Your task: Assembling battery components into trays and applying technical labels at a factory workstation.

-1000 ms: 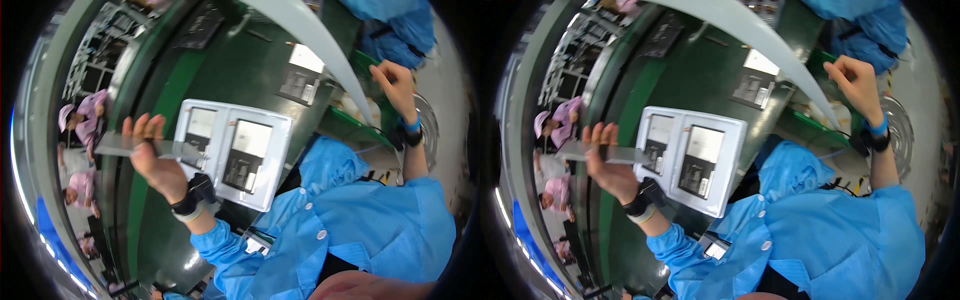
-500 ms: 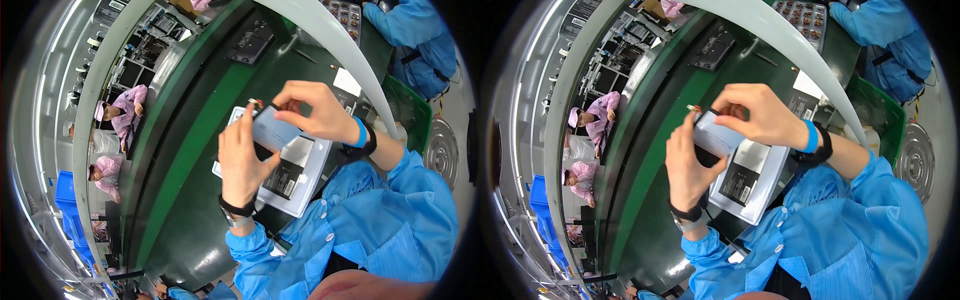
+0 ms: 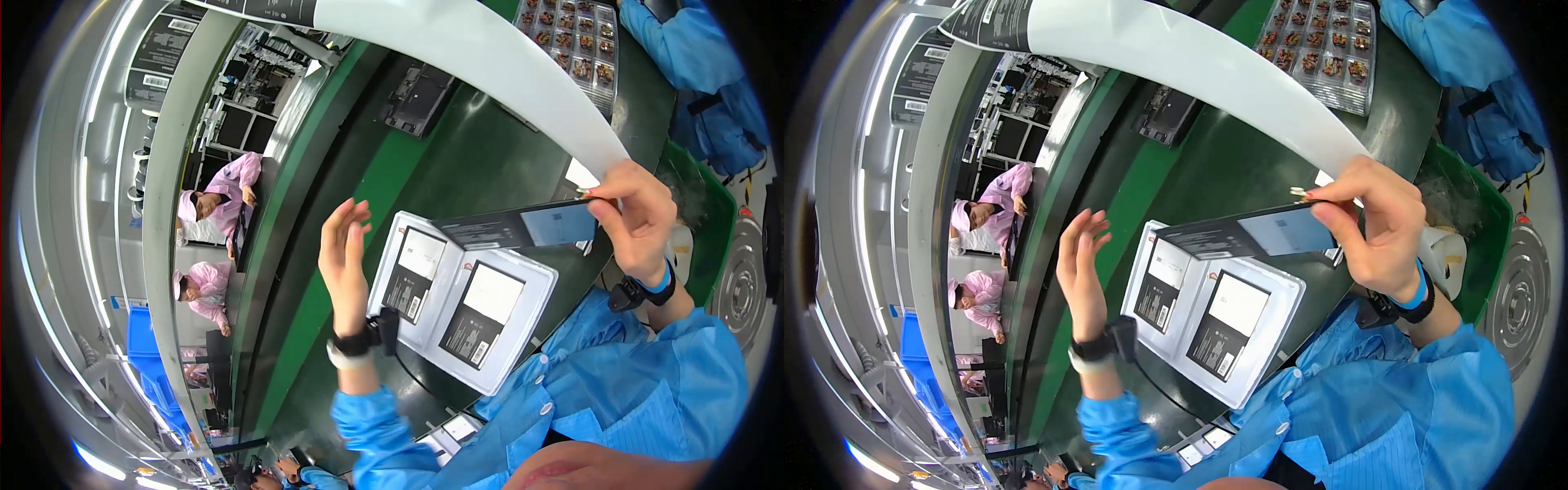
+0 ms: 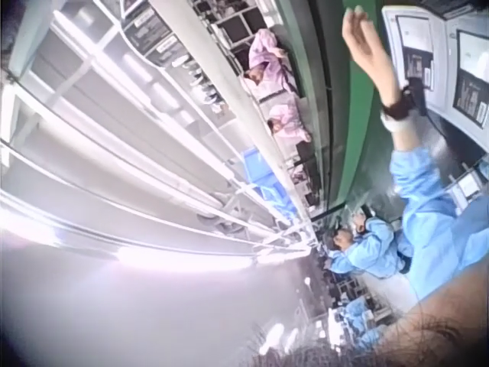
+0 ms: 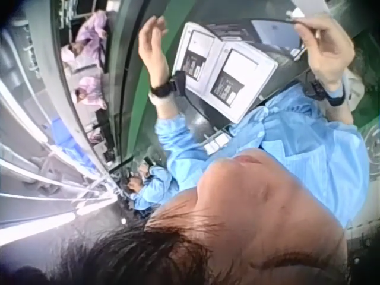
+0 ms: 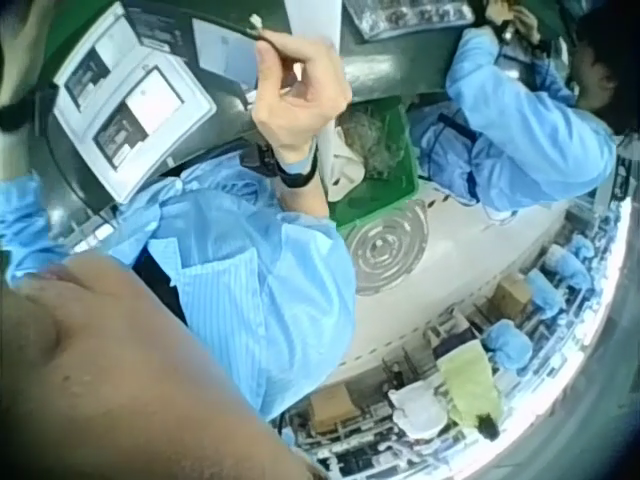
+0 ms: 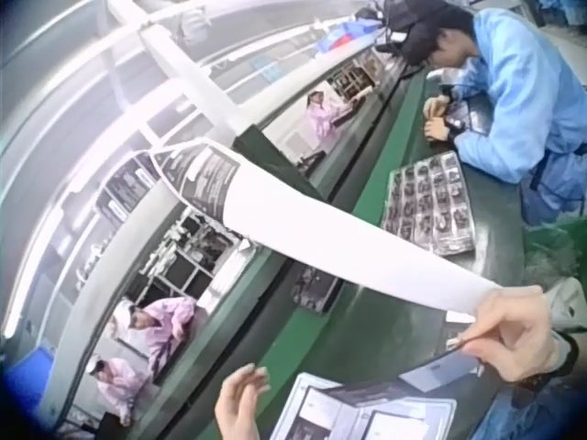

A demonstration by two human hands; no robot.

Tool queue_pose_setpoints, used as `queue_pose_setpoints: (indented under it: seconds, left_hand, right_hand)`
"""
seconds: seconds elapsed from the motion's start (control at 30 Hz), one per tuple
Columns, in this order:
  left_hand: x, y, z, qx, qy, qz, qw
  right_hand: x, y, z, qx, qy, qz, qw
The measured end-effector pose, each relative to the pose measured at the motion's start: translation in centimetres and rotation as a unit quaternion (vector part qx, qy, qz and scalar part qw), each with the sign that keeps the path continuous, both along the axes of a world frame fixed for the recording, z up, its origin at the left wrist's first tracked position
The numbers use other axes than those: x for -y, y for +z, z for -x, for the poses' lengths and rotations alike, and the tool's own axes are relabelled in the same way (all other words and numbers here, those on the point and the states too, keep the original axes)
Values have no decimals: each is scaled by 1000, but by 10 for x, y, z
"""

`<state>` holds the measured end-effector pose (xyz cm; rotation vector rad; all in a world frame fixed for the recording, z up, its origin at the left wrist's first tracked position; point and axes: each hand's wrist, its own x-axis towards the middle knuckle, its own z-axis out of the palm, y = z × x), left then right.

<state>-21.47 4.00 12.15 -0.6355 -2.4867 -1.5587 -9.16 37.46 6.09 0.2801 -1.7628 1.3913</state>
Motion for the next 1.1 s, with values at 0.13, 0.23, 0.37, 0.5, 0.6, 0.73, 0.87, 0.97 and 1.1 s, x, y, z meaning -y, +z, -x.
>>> queue_pose_setpoints:
  seconds: [0.13, 0.23, 0.37, 0.5, 0.6, 0.73, 0.87, 0.97, 1.1]
  left_hand:
    - [10, -24, 89, 260, 39, -12, 965]
    - [-17, -57, 154, 250, 68, 64, 964]
    - [-72, -110, 200, 226, 113, 192, 948]
    - [-68, -142, 233, 137, 178, 224, 949]
    - [-75, -139, 241, 184, 173, 192, 948]
    - [-56, -118, 247, 293, 103, 45, 950]
    - [-77, -108, 235, 420, 51, -162, 891]
    - [-29, -120, 248, 427, -7, -323, 845]
    - [-2, -117, 249, 369, 62, -313, 873]
  right_hand:
    - [-6, -7, -5, -3, -44, -27, 999]
    - [-5, -14, -9, 11, -64, -25, 998]
    - [-8, -10, -18, 2, -89, -20, 996]
    - [-11, -7, -30, 13, -89, -30, 995]
    - [-13, -11, -36, 19, -102, -34, 994]
    - [-11, -10, -37, 8, -104, -22, 994]
    - [-7, -2, -41, 12, -128, -26, 991]
    - [22, 16, -32, 5, -95, -29, 995]
    - [45, 35, -12, 11, -97, -10, 995]
